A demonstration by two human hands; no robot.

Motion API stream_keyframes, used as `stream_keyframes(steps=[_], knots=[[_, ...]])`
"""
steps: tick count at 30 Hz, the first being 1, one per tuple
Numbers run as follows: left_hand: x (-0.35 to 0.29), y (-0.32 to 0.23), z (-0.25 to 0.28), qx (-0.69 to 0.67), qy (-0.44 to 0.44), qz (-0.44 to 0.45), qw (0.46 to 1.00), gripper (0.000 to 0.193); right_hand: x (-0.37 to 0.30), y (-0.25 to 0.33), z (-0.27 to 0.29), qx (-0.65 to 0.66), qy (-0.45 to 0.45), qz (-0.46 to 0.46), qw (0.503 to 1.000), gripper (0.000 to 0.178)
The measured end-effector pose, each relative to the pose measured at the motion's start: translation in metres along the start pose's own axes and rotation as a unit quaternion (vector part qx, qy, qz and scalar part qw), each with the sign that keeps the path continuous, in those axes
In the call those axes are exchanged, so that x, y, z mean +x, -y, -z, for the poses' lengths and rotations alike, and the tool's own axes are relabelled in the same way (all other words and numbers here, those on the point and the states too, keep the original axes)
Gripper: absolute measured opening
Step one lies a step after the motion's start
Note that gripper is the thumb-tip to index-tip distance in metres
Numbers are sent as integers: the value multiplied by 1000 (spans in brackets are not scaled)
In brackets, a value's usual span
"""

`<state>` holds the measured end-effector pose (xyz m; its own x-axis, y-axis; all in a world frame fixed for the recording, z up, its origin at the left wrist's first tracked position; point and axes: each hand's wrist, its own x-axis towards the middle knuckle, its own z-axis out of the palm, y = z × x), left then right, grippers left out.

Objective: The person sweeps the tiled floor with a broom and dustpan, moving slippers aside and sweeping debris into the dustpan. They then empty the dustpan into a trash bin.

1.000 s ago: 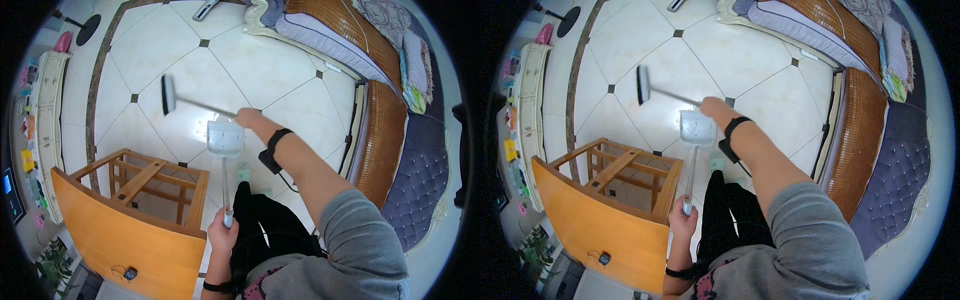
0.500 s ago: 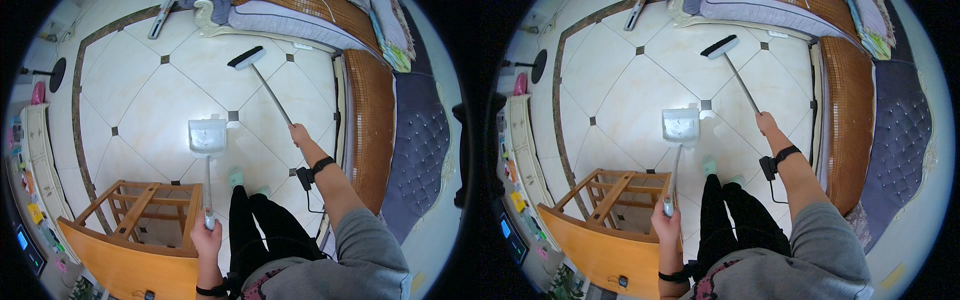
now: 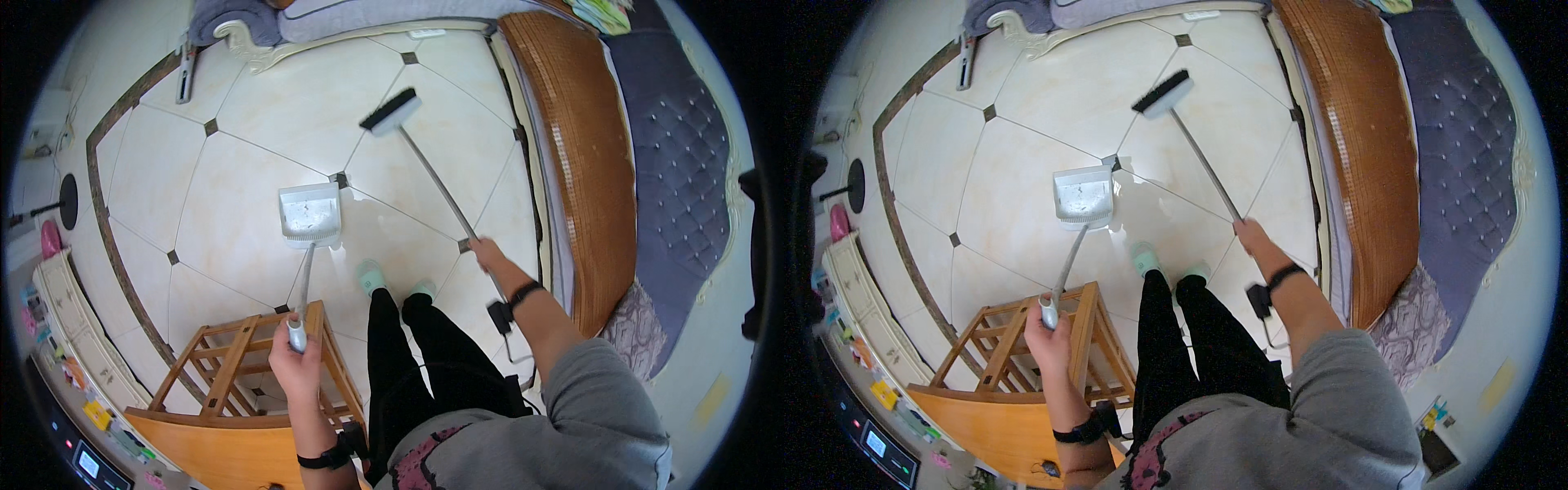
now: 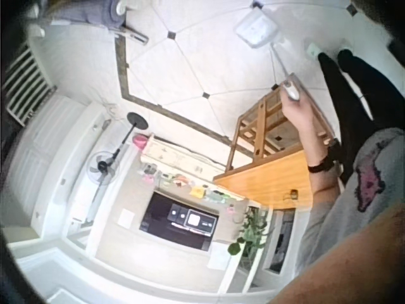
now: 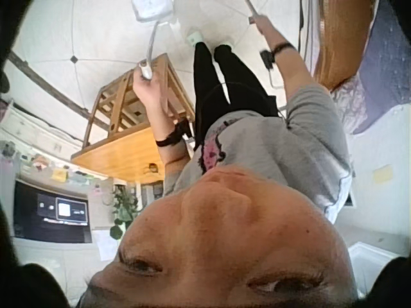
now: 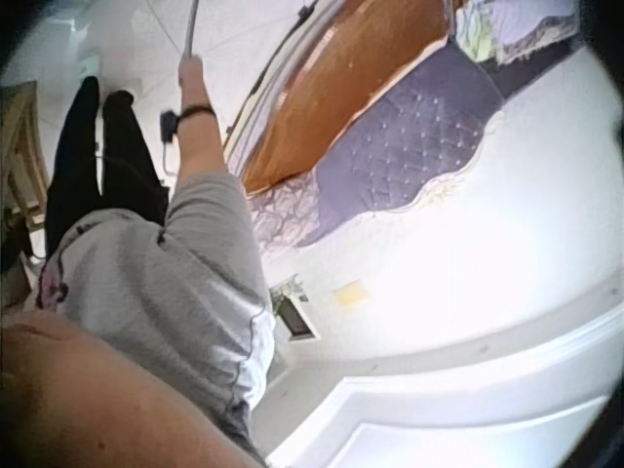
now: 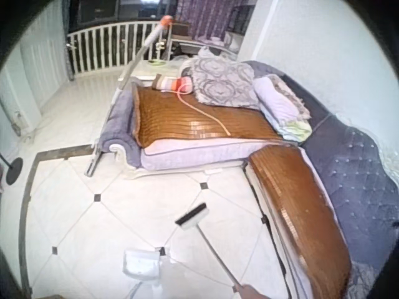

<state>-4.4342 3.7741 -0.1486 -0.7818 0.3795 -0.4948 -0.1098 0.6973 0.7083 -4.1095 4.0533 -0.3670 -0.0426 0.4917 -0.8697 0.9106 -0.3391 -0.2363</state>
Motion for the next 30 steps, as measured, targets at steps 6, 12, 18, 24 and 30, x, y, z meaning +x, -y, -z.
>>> stream_keyframes(steps=[6, 12, 18, 24, 30], knots=[[2, -12, -6, 69, 63, -51, 994, 35, -145, -132, 33, 8, 20, -147, 989, 37], [-6, -48, -21, 205, 121, -121, 964, 36, -180, -136, 29, 16, -19, -57, 998, 41], [-47, -63, -44, 241, 135, -180, 944, 35, -107, -126, -7, 77, 14, -73, 994, 40], [-120, -29, -58, 259, 170, -211, 927, 35, -203, -256, -42, 112, 15, -117, 987, 45], [-177, 1, -76, 339, 225, -220, 887, 37, -248, -325, 31, -52, -74, -46, 995, 42]])
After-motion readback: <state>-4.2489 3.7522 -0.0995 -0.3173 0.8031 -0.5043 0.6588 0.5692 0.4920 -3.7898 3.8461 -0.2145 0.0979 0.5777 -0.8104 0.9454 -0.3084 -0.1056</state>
